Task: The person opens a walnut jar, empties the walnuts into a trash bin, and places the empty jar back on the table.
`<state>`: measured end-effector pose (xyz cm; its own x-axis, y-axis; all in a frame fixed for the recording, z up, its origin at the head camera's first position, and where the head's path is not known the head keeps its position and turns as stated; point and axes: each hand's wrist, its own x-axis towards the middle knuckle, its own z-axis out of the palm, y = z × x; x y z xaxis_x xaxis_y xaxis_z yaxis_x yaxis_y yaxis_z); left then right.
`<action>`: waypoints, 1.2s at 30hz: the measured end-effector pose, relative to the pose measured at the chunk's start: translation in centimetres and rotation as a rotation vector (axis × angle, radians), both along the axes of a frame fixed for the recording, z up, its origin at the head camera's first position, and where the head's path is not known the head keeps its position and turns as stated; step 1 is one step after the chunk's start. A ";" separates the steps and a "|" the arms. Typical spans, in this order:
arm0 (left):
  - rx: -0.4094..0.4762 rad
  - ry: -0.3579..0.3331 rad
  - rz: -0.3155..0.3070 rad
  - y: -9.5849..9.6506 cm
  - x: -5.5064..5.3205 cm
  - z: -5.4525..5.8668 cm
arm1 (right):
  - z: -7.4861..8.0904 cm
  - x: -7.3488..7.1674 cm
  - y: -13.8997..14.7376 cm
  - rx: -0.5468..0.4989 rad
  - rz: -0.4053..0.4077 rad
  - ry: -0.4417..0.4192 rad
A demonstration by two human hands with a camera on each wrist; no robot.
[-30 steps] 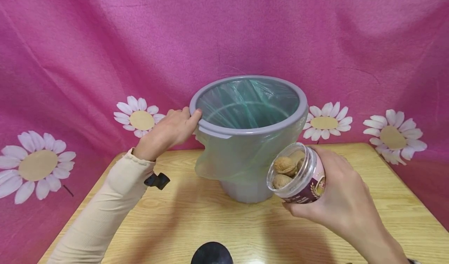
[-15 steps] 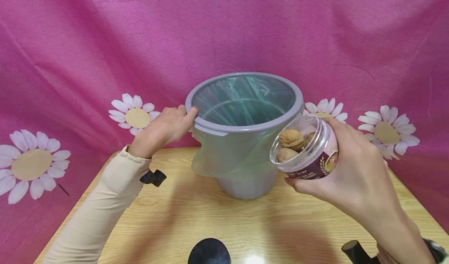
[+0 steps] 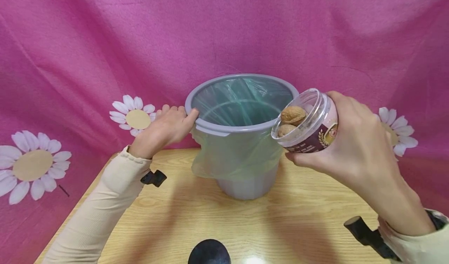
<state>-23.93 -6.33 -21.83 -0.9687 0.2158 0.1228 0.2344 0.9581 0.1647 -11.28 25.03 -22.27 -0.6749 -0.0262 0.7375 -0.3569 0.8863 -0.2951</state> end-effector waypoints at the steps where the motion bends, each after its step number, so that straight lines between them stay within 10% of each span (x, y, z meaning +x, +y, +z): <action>1: 0.000 -0.003 0.001 0.0 0.0 0.0 | 0.3 -0.1 0.0 0.001 -0.009 -0.009; 24: 0.024 -0.038 -0.016 0.0 -0.4 0.7 | 5.5 -4.6 -0.6 0.093 -0.072 -0.177; 36: 0.012 -0.069 -0.005 -0.2 -0.2 0.3 | 5.1 -7.4 0.0 0.133 -0.116 -0.201</action>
<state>-24.10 -6.51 -21.50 -0.9739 0.2194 0.0585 0.2267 0.9548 0.1921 -18.72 25.03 -17.20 -0.8118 -0.0273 0.5833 -0.1963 0.9536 -0.2285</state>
